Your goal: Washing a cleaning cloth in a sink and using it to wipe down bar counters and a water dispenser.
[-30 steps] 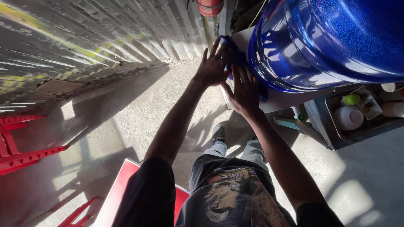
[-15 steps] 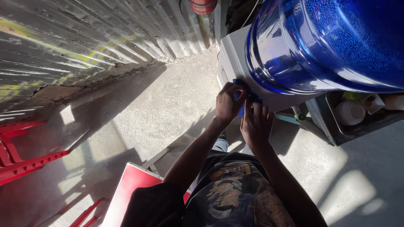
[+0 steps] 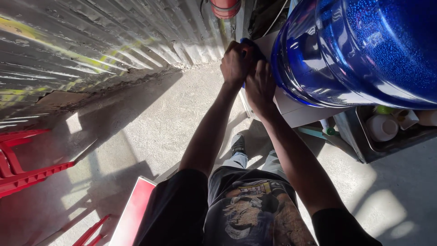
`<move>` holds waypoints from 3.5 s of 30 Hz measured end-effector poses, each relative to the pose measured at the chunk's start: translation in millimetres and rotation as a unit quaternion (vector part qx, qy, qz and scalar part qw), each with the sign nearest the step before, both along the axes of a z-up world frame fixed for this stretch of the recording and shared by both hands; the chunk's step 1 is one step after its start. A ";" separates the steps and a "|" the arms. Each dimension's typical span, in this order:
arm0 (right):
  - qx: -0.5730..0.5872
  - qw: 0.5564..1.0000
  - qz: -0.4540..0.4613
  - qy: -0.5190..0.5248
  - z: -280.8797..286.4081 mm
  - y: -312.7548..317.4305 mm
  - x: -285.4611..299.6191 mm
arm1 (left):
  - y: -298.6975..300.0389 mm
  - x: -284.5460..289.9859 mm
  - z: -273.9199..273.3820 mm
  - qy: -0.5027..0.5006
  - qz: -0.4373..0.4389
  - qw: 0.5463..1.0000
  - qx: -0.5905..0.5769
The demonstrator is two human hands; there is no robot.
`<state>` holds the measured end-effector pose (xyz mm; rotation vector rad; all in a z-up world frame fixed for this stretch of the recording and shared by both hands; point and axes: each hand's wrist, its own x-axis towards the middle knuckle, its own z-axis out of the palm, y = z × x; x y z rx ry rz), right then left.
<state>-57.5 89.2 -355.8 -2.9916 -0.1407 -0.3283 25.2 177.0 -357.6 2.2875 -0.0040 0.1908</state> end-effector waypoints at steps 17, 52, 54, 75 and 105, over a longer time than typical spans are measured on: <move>-0.041 0.998 0.012 -0.044 22.3 -26.1 -111.4 | -21.6 -106.5 1.2 0.015 -0.060 0.994 0.090; 0.150 0.943 0.293 -0.057 30.1 -164.0 -143.1 | -93.0 -232.7 13.8 0.086 0.005 0.985 0.147; 0.077 0.955 0.269 -0.095 38.8 -178.7 -143.0 | -96.7 -244.3 6.7 0.028 0.035 0.995 0.091; 0.064 0.993 0.096 -0.014 19.4 -284.4 -109.6 | -200.7 -240.3 46.6 -0.037 -0.228 0.962 0.148; 0.143 0.942 0.122 0.278 92.3 -196.2 109.6 | -237.8 -269.2 76.2 -0.026 0.050 0.995 0.079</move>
